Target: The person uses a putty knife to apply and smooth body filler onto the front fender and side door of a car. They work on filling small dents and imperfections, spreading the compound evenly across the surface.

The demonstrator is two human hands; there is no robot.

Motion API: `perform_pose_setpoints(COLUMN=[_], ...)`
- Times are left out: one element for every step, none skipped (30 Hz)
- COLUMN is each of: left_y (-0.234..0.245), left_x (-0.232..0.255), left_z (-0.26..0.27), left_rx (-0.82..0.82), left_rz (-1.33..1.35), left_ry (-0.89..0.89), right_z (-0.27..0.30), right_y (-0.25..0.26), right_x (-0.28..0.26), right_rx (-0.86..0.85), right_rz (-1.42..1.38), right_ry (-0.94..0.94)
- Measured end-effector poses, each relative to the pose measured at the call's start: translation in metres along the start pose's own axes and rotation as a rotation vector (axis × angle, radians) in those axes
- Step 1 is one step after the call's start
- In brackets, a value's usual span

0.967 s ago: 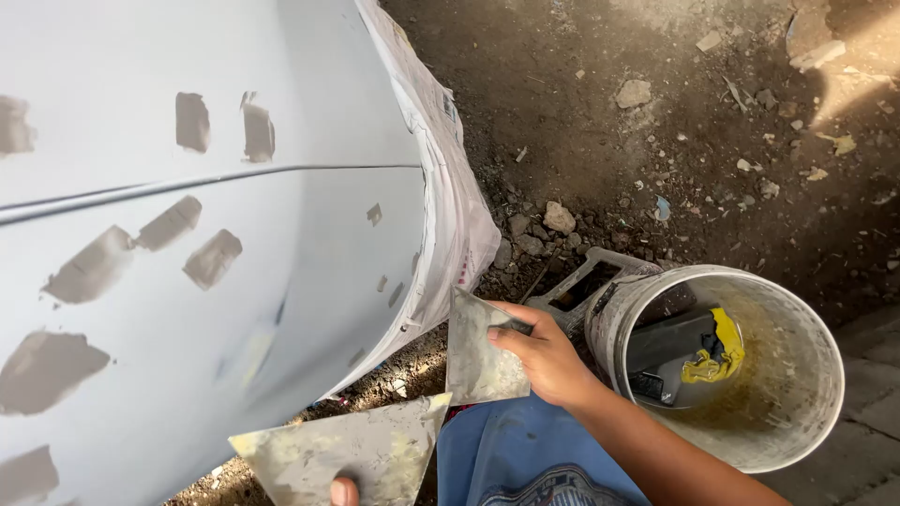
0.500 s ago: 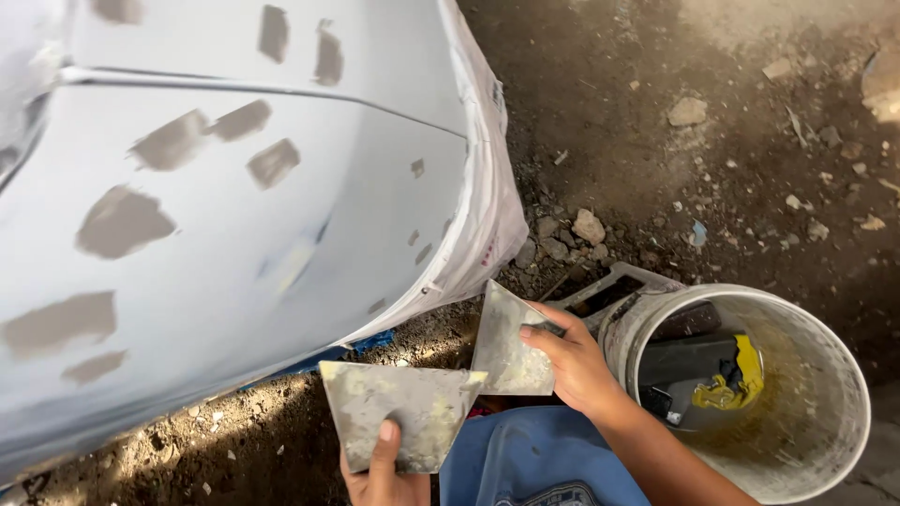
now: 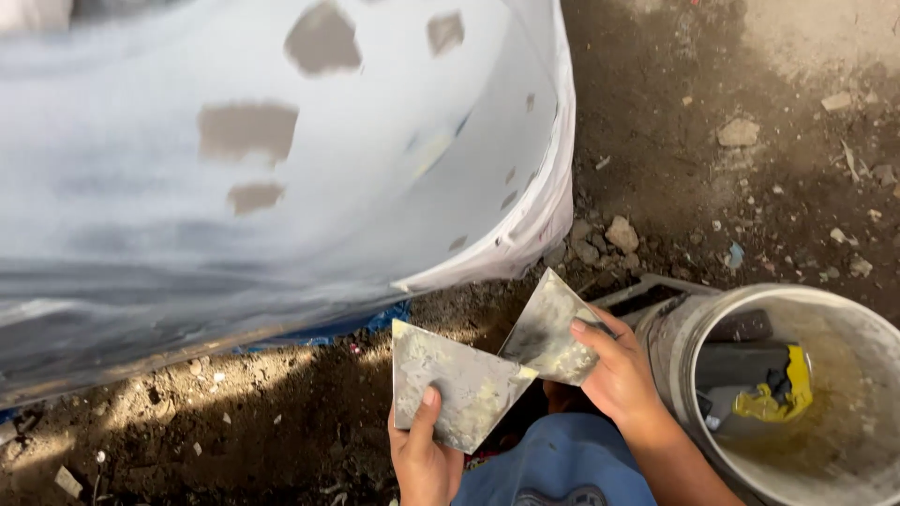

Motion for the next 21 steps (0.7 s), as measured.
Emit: perform_pose_setpoints(left_y=[0.003, 0.009, 0.016, 0.022, 0.029, 0.038, 0.047, 0.055, 0.061, 0.066, 0.069, 0.073, 0.076, 0.082, 0.088, 0.092, 0.095, 0.098, 0.1, 0.103, 0.106], left_x=[0.002, 0.002, 0.004, 0.006, 0.006, 0.005, 0.004, 0.005, 0.006, 0.006, 0.009, 0.012, 0.015, 0.014, 0.014, 0.015, 0.016, 0.017, 0.018, 0.018, 0.02], left_z=[0.003, 0.005, 0.007, 0.009, 0.01, 0.011, 0.012, 0.013, 0.014, 0.014, 0.015, 0.018, 0.02, 0.021, 0.023, 0.023, 0.025, 0.026, 0.027, 0.03, 0.032], left_rx=[-0.054, -0.057, -0.064, -0.07, -0.072, -0.049, -0.027, -0.022, -0.047, -0.074, -0.073, -0.089, -0.105, -0.106, -0.109, -0.115, -0.118, -0.122, -0.126, -0.126, -0.14], left_rz=[0.023, 0.029, 0.009, -0.011, -0.006, -0.022, -0.038, -0.033, -0.015, 0.002, 0.005, 0.018, 0.031, 0.035, 0.013, -0.009, -0.004, -0.015, -0.026, -0.024, -0.024], left_ry=[0.014, 0.017, 0.016, 0.011, 0.011, 0.022, 0.033, 0.032, 0.024, 0.016, 0.016, 0.014, 0.011, 0.013, -0.02, -0.054, -0.054, -0.06, -0.067, -0.066, -0.082], right_z=[0.009, 0.017, 0.025, 0.032, 0.038, 0.044, 0.05, 0.057, 0.065, 0.072, 0.075, 0.08, 0.086, 0.091, 0.097, 0.101, 0.106, 0.111, 0.115, 0.118, 0.122], right_y=[-0.009, -0.01, -0.016, -0.021, -0.017, -0.013, -0.009, -0.014, -0.02, -0.025, -0.024, -0.022, -0.021, -0.023, -0.026, -0.029, -0.029, -0.029, -0.03, -0.029, -0.028], right_x=[0.003, 0.008, 0.013, 0.02, 0.025, 0.033, 0.04, 0.044, 0.048, 0.051, 0.057, 0.062, 0.067, 0.071, 0.074, 0.077, 0.079, 0.082, 0.084, 0.086, 0.088], right_rx=[-0.02, -0.02, -0.086, -0.154, -0.156, -0.168, -0.179, -0.181, -0.184, -0.187, -0.188, -0.197, -0.205, -0.205, -0.217, -0.231, -0.232, -0.236, -0.239, -0.239, -0.238], right_rz=[-0.007, -0.001, -0.008, -0.017, -0.011, -0.025, -0.038, -0.033, -0.028, -0.023, -0.019, -0.023, -0.028, -0.024, -0.026, -0.029, -0.024, -0.006, 0.012, 0.014, 0.027], right_ry=[-0.028, -0.025, -0.032, -0.041, -0.039, -0.057, -0.075, -0.079, -0.074, -0.065, -0.067, -0.06, -0.054, -0.053, -0.05, -0.044, -0.041, -0.036, -0.031, -0.03, -0.021])
Point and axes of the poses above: each hand's wrist, its own z-axis away from the middle knuckle, its own y-axis out of the back of the hand, x = y × z, the point moved 6 cm from there along -z, towards the middle knuckle, and after that the axes turned 5 degrees about -z, right-handed, at the moved point
